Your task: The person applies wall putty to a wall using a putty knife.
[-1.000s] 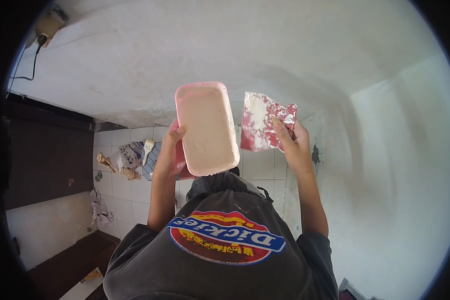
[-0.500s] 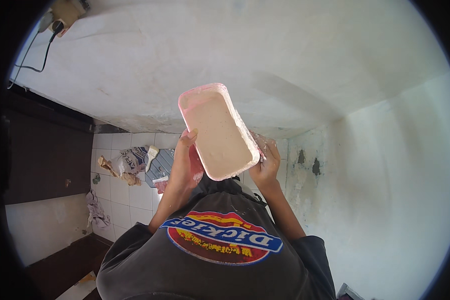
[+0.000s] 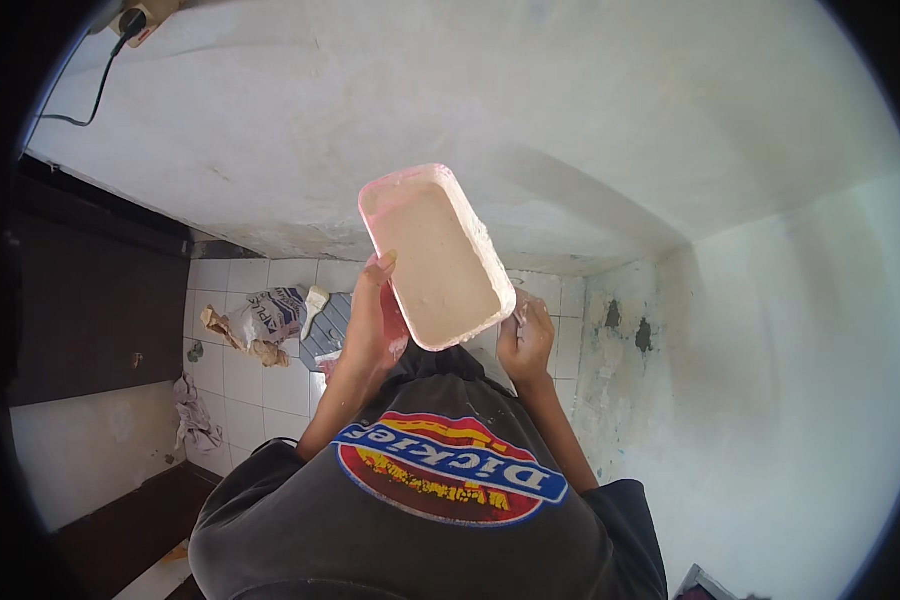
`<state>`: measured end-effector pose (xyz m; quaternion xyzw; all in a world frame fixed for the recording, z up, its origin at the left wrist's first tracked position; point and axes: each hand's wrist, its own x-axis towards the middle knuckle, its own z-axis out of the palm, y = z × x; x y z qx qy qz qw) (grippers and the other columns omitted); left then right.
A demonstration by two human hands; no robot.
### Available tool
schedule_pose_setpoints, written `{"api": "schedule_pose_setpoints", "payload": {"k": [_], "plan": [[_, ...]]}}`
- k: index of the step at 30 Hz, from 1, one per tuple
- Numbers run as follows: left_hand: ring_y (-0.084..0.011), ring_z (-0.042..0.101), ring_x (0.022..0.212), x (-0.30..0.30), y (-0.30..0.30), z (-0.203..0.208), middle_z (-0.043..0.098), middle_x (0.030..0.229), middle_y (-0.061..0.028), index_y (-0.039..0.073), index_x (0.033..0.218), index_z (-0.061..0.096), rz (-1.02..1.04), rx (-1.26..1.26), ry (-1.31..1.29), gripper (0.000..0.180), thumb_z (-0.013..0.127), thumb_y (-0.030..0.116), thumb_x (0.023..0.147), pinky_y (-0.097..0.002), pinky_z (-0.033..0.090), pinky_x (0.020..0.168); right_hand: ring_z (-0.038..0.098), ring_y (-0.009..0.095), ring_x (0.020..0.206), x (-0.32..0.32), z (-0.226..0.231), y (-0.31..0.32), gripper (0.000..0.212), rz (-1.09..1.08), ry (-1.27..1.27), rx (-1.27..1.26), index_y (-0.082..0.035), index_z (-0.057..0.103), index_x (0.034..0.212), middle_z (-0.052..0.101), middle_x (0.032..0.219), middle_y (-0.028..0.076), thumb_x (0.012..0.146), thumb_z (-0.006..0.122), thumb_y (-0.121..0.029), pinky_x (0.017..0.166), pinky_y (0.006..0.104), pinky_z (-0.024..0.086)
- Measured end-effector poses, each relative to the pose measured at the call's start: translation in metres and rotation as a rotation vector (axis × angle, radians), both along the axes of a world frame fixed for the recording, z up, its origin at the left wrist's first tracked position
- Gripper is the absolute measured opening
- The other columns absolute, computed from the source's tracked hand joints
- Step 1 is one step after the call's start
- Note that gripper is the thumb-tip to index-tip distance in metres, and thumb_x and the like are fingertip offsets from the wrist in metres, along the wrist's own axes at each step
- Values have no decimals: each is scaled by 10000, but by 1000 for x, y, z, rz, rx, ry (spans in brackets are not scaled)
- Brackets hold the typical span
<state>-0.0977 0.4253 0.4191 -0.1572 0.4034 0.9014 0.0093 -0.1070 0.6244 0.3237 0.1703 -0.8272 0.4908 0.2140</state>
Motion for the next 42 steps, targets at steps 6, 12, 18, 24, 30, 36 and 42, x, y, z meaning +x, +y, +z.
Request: {"api": "schedule_pose_setpoints", "payload": {"k": [6, 12, 18, 24, 30, 36, 42], "plan": [[-172, 567, 1123, -7, -11, -1, 532, 1240, -123, 0, 1347, 374, -16, 88, 52, 491, 546, 249, 960, -327, 498, 929, 620, 153, 882, -32, 34, 3, 179, -106, -145, -251, 46, 635, 1100, 683, 963, 108, 946, 569, -16, 818, 291, 486], [-172, 553, 1143, -13, -14, -1, 514, 1256, -121, 6, 1350, 365, -72, 75, 46, 502, 573, 228, 951, -321, 481, 943, 554, 53, 892, -29, 76, -9, 255, -36, -199, -412, 46, 618, 1146, 657, 1030, 21, 1016, 544, -161, 805, 230, 456], [-168, 529, 1167, -14, -14, 3, 496, 1274, -119, 3, 1366, 323, -79, 47, 42, 551, 604, 234, 952, -324, 461, 968, 568, 77, 922, -22, 60, -8, 268, -40, -293, -497, 45, 591, 1181, 662, 1060, 53, 1028, 512, -160, 829, 249, 465], [-172, 519, 1171, -15, -8, 11, 489, 1279, -128, -2, 1358, 318, -61, 24, 43, 575, 648, 213, 940, -329, 459, 976, 540, 86, 1021, -14, 68, -18, 332, 15, -302, -460, 52, 537, 1231, 621, 1154, 61, 1066, 406, -205, 908, 257, 427], [-202, 513, 1213, -12, -6, 14, 475, 1318, -145, -8, 1394, 316, -74, -91, 19, 613, 621, 285, 950, -379, 457, 984, 548, 102, 1040, -8, 63, -10, 336, 47, -355, -436, 54, 539, 1245, 631, 1149, 67, 1062, 416, -200, 923, 267, 427], [-187, 529, 1175, -13, -9, 12, 498, 1284, -143, -12, 1359, 324, -59, 3, 10, 599, 672, 214, 928, -330, 470, 970, 552, 101, 1023, -7, 74, -3, 334, 96, -373, -306, 45, 559, 1242, 640, 1142, 65, 1056, 431, -201, 915, 259, 427], [-195, 543, 1176, -16, -19, 11, 515, 1279, -146, -28, 1379, 321, -70, 60, 105, 594, 647, 202, 939, -331, 474, 970, 552, 96, 1010, -9, 69, 28, 348, 199, -497, -225, 26, 550, 1286, 632, 1150, 53, 1031, 496, -206, 906, 258, 435]]}}
